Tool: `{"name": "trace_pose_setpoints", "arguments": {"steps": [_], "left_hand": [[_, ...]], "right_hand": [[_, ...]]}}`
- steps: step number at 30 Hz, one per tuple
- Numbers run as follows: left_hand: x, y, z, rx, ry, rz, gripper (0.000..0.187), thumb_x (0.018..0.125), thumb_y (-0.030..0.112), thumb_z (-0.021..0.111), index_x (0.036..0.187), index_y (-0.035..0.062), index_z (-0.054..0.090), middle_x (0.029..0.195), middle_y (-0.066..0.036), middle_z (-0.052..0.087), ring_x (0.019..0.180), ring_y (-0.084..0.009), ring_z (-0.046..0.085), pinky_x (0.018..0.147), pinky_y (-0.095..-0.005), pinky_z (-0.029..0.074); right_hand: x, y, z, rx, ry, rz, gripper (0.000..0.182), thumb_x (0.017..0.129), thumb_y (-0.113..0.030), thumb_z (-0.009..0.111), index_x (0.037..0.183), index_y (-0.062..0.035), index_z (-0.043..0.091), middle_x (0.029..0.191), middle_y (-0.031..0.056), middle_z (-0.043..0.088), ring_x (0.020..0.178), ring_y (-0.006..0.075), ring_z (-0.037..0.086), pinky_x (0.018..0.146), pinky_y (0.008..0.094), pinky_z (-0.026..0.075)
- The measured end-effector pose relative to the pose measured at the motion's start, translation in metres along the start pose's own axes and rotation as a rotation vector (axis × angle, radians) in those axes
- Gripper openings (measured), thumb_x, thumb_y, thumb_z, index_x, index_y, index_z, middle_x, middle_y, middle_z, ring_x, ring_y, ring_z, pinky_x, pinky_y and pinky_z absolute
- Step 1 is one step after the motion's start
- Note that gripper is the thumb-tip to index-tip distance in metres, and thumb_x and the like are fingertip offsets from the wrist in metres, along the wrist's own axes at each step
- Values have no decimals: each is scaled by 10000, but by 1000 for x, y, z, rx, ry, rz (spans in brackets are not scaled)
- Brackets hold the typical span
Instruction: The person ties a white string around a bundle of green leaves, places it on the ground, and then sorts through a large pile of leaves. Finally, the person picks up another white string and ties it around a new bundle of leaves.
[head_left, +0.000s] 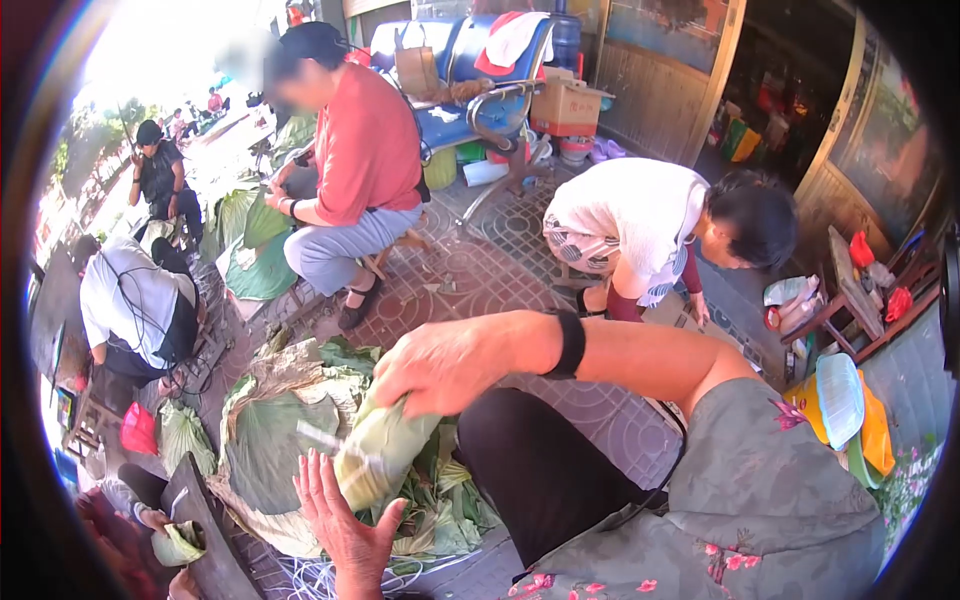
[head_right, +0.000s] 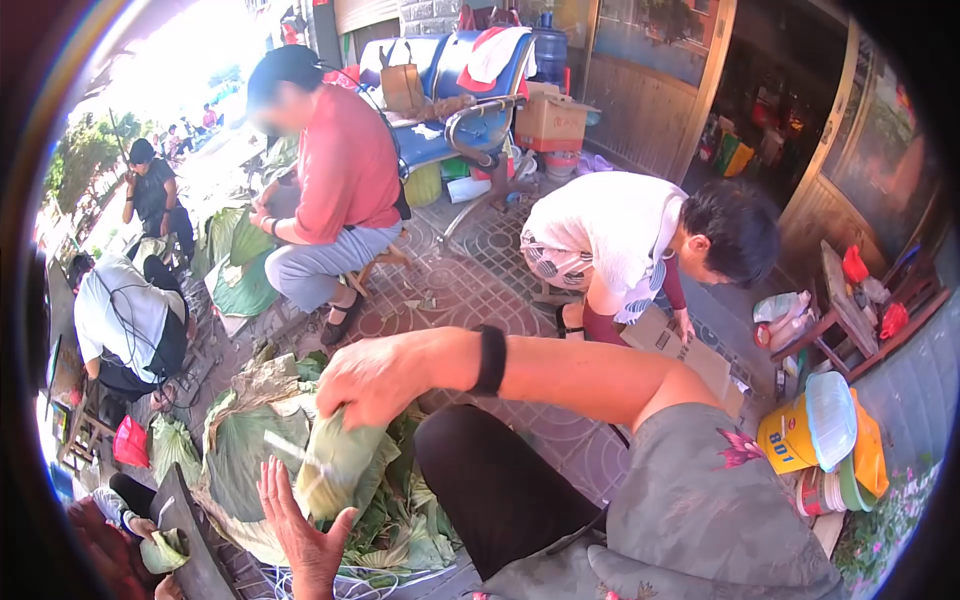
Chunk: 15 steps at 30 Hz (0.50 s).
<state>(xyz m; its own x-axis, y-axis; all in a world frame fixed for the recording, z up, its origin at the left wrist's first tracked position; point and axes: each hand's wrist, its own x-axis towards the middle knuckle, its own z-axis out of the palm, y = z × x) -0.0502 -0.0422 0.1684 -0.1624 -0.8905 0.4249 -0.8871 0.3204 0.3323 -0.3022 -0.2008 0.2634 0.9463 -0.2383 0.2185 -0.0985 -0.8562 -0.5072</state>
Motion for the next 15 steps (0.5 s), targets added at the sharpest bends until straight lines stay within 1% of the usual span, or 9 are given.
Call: {"name": "trace_pose_setpoints", "arguments": {"steps": [2,3,5,6,8,9,12,14,15], "left_hand": [[-9,-6,1,-15,-35,-35,1090,621,371,862,1460,-41,300,1468,-253,396,1363,-455,346,1141,-555,242],[-15,1,-4,-90,-79,-173,992,640,311,870,1416,-42,363,1377,-242,492,1274,-378,469,1099,-489,326],[-24,-5,2,-571,-88,-380,878,674,236,853,1376,-39,405,1278,-205,555,1173,-308,529,1039,-420,384],[-30,-11,11,-812,-82,-483,821,690,198,845,1356,-38,425,1228,-186,586,1123,-273,560,1008,-385,413],[-39,-33,27,-917,81,-494,577,781,127,768,1269,-17,495,1125,-102,608,1009,-184,574,902,-306,458],[-40,-45,28,-976,105,-568,521,806,122,747,1249,-8,506,1110,-87,607,996,-174,574,893,-301,460],[-43,-54,6,-1161,200,-781,345,906,140,661,1198,6,537,1088,-62,617,987,-138,577,850,-272,471],[-45,-59,-4,-1301,313,-861,313,958,187,616,1201,4,543,1114,-69,619,988,-147,588,835,-284,483],[-47,-64,-7,-1329,360,-917,316,971,174,596,1230,3,537,1134,-76,618,1000,-160,594,840,-293,485]], "right_hand": [[30,-16,5,24,-113,-58,185,809,-110,615,952,7,613,924,188,618,919,398,612,811,453,484],[44,-21,10,40,-169,-72,190,806,-110,616,957,6,616,923,187,619,921,398,613,818,451,486],[72,-27,21,51,-244,-42,244,791,-109,616,1013,-6,617,975,187,624,958,394,607,845,447,486],[85,-21,33,22,-58,-78,271,790,-115,624,1037,-3,613,1006,189,622,979,394,603,858,446,484],[109,-5,64,-28,310,-146,326,788,-128,639,1085,4,606,1067,193,618,1022,393,594,883,445,481],[118,-10,67,13,348,57,493,804,-172,685,1234,32,555,1212,221,588,1127,380,576,956,420,464],[139,11,128,237,553,353,639,847,-255,725,1339,68,475,1294,236,571,1207,325,566,1016,390,432],[131,-3,156,833,342,612,704,886,-288,720,1408,61,404,1347,210,554,1253,244,537,1026,346,419],[131,-8,171,954,252,572,689,875,-298,731,1384,58,430,1303,184,572,1202,220,550,996,329,433]]}}
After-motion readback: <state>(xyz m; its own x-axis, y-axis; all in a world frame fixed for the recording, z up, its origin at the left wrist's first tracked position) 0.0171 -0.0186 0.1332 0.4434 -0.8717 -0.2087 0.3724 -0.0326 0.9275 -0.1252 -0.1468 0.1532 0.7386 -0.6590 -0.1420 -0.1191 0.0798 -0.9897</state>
